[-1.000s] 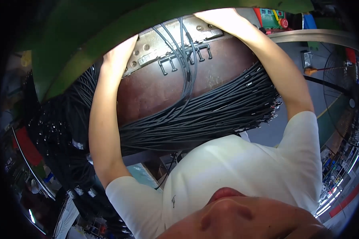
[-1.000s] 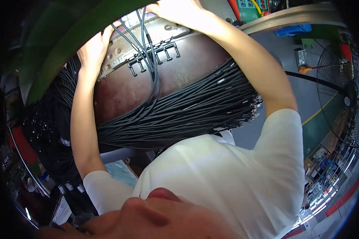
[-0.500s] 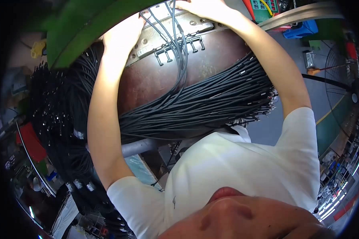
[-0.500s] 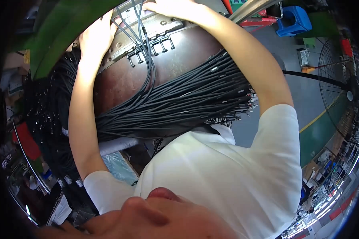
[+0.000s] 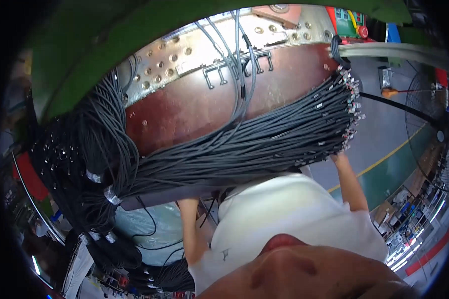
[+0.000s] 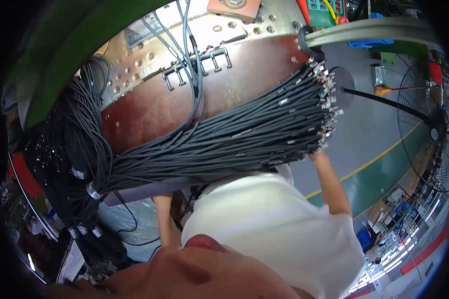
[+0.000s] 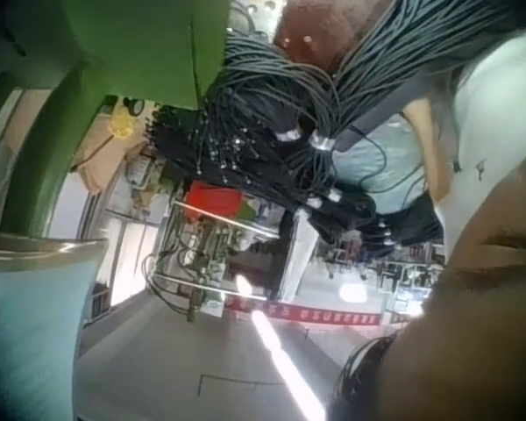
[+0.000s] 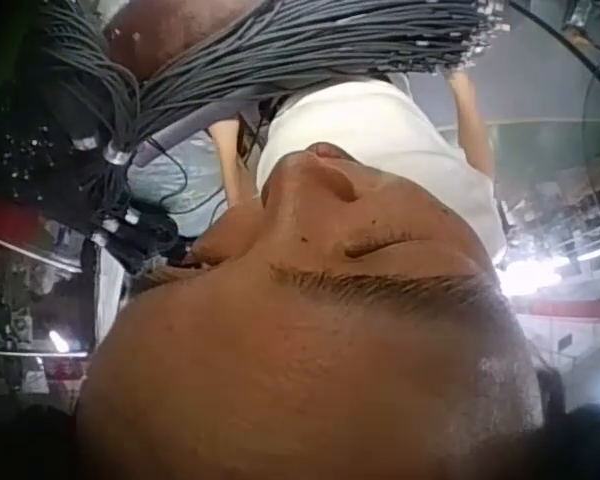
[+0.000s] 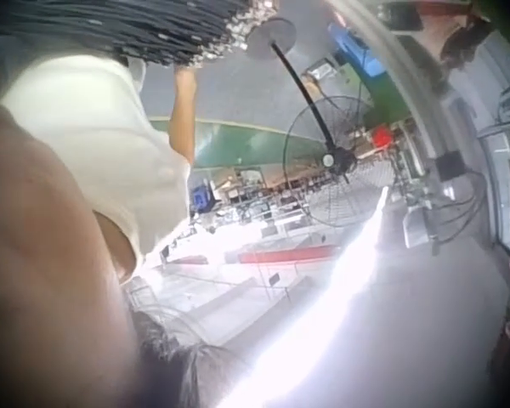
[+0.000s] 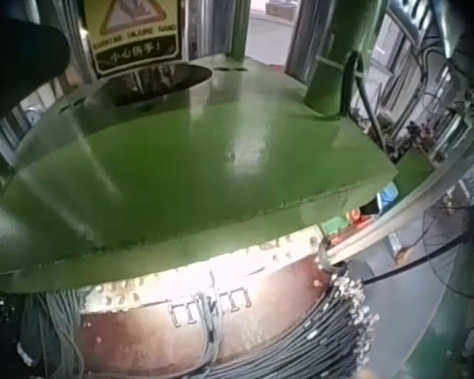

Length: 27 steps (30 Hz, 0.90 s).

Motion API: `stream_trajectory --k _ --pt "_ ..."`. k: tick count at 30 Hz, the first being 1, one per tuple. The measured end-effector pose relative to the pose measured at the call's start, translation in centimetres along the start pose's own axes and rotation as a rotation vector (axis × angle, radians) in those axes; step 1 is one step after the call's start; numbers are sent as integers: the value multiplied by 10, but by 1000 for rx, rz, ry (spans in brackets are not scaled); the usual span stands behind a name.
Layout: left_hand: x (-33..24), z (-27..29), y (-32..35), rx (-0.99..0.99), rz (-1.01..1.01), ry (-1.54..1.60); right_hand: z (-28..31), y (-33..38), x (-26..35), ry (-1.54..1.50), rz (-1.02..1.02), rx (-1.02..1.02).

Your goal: Plugging cable connectors into a testing fixture at a factory workstation.

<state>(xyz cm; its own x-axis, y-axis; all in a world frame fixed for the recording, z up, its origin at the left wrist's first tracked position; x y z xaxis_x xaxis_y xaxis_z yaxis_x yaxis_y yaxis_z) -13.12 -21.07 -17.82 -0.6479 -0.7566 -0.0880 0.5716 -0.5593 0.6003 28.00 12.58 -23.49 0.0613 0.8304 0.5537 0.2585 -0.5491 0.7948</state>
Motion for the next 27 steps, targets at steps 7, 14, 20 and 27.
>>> stream_trajectory --k 7,14,20,27 --pt "4 -5 -18 28 37 -57 14 3 3 179 93 33" --pt "2 -14 -26 -433 -218 -77 11 -24 11 340 214 47" --pt "2 -14 -28 -337 -209 -139 17 -35 13 489 287 73" --pt "-61 65 19 -137 -299 168 41 -48 67 843 500 -63"
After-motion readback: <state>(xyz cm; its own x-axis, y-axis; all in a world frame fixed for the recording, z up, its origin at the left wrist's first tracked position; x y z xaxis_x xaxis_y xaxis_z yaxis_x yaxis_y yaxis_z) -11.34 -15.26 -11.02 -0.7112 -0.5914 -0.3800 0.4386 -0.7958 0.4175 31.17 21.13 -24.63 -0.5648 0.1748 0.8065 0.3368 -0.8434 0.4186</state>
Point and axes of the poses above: each hand's wrist, its own y-axis away from the middle knuckle, its own z-axis out of the back of the hand, x = y × z, the point moved 8 cm from there along -y, towards the middle knuckle, and after that the axes turned 3 degrees about z, right-handed, at the moved point
